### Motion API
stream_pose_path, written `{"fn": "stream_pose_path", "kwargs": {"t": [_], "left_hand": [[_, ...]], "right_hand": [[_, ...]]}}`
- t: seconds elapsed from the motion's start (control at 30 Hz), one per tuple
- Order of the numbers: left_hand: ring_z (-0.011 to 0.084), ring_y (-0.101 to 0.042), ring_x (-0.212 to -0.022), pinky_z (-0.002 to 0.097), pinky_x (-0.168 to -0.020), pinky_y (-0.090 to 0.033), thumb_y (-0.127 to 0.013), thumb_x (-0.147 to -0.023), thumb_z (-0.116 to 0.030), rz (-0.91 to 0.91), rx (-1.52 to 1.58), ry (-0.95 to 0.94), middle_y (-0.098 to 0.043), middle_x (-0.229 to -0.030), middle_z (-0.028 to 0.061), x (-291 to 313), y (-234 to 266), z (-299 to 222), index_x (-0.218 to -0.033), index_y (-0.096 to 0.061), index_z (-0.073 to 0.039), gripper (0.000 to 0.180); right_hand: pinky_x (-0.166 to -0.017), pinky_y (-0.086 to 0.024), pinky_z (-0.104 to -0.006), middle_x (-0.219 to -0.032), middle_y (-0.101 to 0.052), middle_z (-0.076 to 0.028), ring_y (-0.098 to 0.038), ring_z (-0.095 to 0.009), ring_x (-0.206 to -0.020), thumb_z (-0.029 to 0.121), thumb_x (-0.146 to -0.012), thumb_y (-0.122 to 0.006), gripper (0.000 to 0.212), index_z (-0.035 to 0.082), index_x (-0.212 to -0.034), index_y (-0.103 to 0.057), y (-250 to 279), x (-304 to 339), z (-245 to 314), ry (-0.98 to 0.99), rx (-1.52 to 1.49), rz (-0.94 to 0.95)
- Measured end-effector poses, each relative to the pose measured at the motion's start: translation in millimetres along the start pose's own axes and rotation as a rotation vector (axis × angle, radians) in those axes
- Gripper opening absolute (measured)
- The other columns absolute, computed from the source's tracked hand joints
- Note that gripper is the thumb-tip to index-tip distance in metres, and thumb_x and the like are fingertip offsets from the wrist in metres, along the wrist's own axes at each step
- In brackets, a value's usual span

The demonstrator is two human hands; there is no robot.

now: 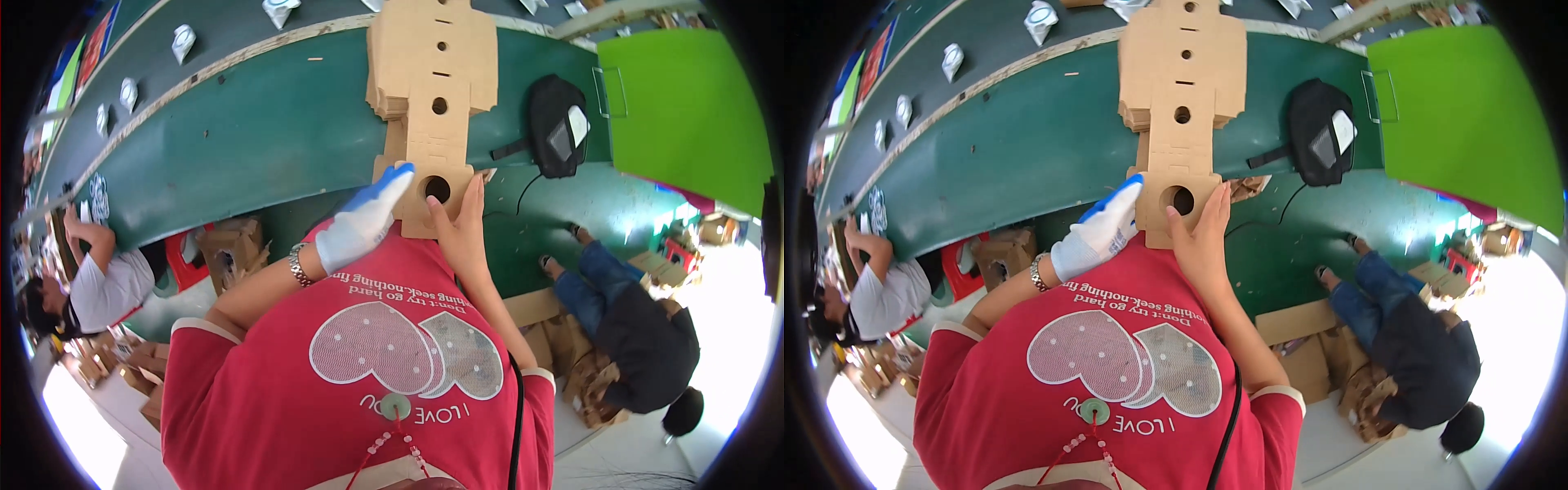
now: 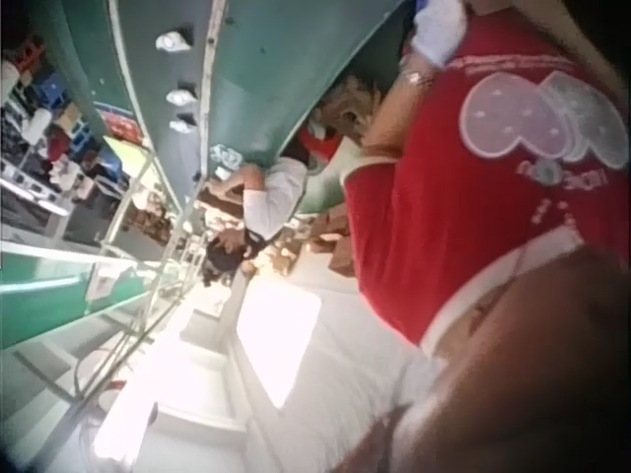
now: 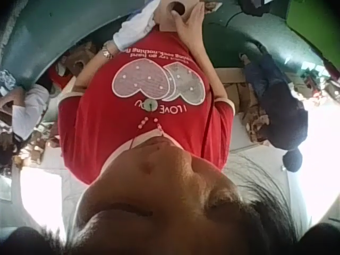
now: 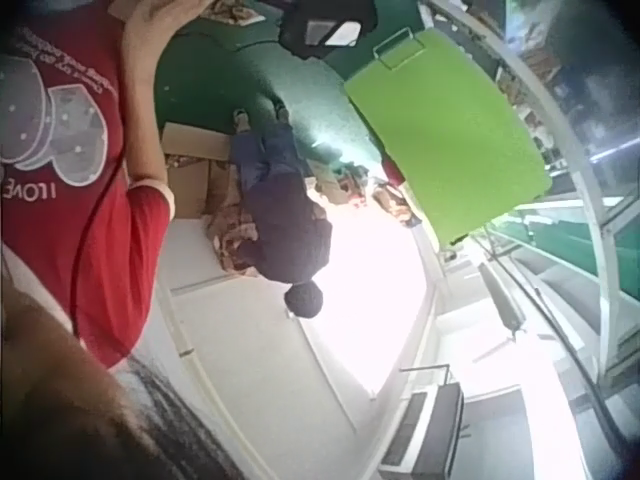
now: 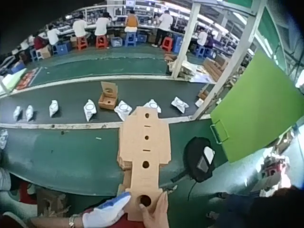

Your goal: Folding and preparing cardboard packaging inserts at an assembly line station.

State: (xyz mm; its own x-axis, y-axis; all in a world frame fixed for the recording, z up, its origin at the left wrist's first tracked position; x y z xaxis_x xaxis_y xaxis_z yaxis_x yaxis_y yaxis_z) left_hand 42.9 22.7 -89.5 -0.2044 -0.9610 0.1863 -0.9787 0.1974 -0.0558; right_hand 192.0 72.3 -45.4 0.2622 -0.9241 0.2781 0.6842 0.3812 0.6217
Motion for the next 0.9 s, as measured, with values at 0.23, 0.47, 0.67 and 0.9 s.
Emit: {"fn": "stream_pose_path", "kwargs": {"t": [0.23,0.47,0.67,0.9], "left_hand": [[0.0304,-0.033,-0.143,0.0347,-0.114,-0.03,-0.058,-0.097,-0.036,-0.279,-0.102,0.275,-0.032,-0.152,0.0256,12,0,-53,-0.152,-0.021,0.001,0.076],[0.0285,-0.047,-0.13,0.0355,-0.105,-0.04,-0.068,-0.09,-0.045,-0.48,-0.001,0.345,-0.044,-0.142,0.0236,5,-12,-51,-0.146,-0.025,0.005,0.086],[0.0345,-0.047,-0.129,0.038,-0.102,-0.041,-0.067,-0.09,-0.046,-0.405,-0.116,0.403,-0.042,-0.139,0.0256,-2,-17,-49,-0.142,-0.027,0.005,0.084],[0.0321,-0.033,-0.141,0.0353,-0.112,-0.032,-0.064,-0.09,-0.051,-0.308,-0.146,0.5,-0.029,-0.152,0.0246,-6,-23,-48,-0.146,-0.023,0.008,0.091]], "right_hand": [[-0.117,-0.023,-0.0397,-0.153,-0.023,-0.027,-0.025,-0.036,-0.145,0.021,-0.099,-0.056,0.065,-0.006,-0.147,-0.024,19,11,19,0.148,-0.185,-0.066],[-0.117,-0.018,-0.0479,-0.154,-0.014,-0.033,-0.017,-0.046,-0.143,0.015,-0.095,-0.06,0.075,-0.009,-0.149,-0.014,16,5,11,0.2,-0.04,-0.029],[-0.117,-0.017,-0.0496,-0.156,-0.007,-0.033,-0.012,-0.047,-0.145,0.01,-0.094,-0.06,0.073,-0.008,-0.15,-0.017,21,14,14,0.288,0.027,-0.046],[-0.117,-0.021,-0.0459,-0.155,-0.02,-0.028,-0.02,-0.041,-0.144,0.002,-0.092,-0.058,0.057,-0.008,-0.143,-0.034,39,12,6,0.229,-0.135,-0.142]]}}
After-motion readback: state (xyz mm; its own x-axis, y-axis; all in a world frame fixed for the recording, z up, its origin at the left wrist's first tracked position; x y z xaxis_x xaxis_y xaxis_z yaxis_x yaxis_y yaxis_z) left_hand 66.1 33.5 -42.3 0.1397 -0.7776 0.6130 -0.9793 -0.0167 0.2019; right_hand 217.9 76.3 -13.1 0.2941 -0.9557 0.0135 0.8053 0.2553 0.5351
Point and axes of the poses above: each hand's wrist, its own x-axis away from the middle knuckle, its own y-axis out of the back of the hand, z = x × y, the point moved 9 cm from there along -x, towards the middle knuckle
